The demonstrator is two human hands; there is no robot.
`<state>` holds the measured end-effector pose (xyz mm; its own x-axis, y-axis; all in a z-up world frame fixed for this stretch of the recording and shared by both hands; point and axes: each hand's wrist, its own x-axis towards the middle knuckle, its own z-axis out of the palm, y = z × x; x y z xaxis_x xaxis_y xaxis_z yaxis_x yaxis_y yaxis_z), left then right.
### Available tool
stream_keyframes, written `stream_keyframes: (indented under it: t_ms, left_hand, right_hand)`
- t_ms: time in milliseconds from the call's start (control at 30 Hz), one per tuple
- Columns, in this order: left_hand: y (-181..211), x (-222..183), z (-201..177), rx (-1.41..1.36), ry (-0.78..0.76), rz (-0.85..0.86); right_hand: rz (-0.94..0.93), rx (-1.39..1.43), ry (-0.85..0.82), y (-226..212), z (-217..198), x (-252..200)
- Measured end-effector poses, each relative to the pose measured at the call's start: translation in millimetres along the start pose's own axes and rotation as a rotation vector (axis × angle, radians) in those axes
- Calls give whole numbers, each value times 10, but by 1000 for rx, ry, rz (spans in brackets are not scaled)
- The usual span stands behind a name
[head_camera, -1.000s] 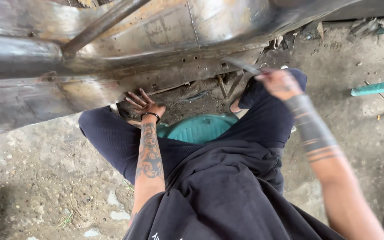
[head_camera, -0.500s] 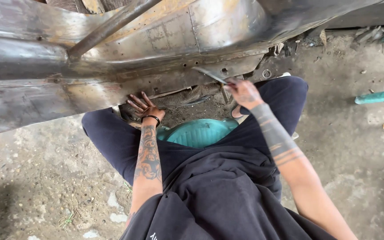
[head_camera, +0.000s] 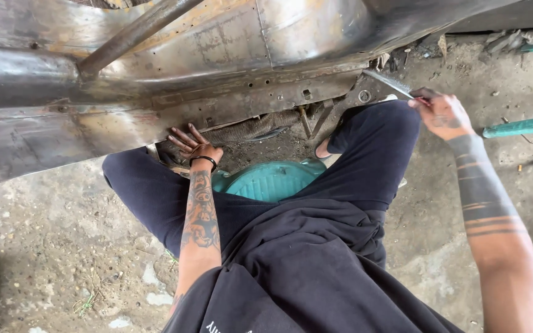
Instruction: Using a pry tool to work on the metal frame of a motorcycle.
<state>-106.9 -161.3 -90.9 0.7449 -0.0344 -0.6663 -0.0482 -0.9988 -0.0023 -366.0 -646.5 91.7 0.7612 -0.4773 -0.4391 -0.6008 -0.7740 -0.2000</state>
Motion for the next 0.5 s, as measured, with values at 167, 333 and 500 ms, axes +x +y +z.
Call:
stream_keyframes:
  t_ms: [167,333,500]
  left_hand:
    - [-130,115,238,-68,163,121]
    - [-147,19,220,-74,201,127]
    - [-186,-48,149,-48,197,161]
  right_hand:
    - [-469,340,236,-254,468,46]
    - [-678,503,258,-1008,1259,191]
    - [-482,559,241,-893,1218,65]
